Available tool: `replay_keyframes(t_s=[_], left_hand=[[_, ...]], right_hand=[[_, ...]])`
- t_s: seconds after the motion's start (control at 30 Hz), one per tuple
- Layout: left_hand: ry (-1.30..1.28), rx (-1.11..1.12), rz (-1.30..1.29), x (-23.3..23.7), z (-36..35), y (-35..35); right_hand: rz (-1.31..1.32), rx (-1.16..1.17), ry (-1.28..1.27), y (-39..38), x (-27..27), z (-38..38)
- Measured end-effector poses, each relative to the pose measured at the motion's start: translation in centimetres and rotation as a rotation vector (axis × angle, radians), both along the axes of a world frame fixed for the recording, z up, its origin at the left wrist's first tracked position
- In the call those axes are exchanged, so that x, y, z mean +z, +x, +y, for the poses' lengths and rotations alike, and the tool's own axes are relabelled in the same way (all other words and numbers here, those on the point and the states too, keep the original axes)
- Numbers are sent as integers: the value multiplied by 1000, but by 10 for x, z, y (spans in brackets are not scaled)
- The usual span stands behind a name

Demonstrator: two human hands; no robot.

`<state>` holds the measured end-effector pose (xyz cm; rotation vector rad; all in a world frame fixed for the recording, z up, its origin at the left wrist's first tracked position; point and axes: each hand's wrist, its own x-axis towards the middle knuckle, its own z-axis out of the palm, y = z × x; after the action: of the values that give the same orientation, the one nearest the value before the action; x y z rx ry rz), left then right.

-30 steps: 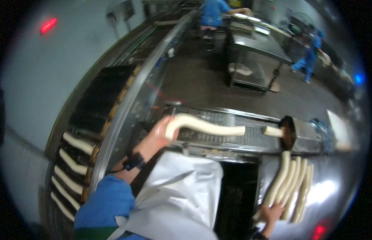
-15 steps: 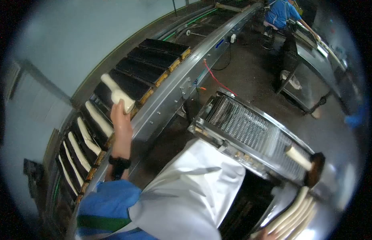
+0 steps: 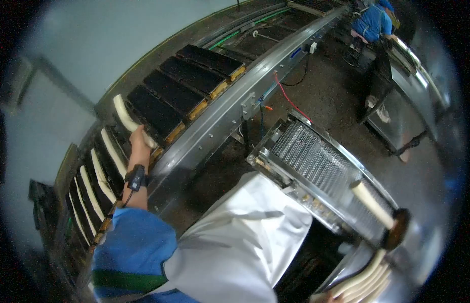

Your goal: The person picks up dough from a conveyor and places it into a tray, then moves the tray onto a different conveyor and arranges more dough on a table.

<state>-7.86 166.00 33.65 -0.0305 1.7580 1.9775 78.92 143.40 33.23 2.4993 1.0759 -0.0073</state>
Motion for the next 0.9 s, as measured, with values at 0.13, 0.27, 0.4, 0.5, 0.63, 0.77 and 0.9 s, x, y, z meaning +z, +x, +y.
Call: replay_keyframes(t_s=[0.13,0.27,0.4,0.5,0.63,0.77,0.9], left_hand=[[-26,161,-11,-24,5,18],[55,31,-95,-21,25,29],[186,-85,-186,-48,55,19],[206,-47,-175,-75,73,16],[271,-154,-237,-73,78,21],[166,-85,-198,-58,84,36],[218,24,-193,-52,82,45]], right_hand=[[312,19,316,-6,8,48],[767,16,786,-46,37,125],[1083,126,1081,-155,135,216],[1275,228,1128,-275,219,258],[1573,660,947,-407,267,335],[1751,1182,614,-512,241,434],[1549,1061,485,-501,165,471]])
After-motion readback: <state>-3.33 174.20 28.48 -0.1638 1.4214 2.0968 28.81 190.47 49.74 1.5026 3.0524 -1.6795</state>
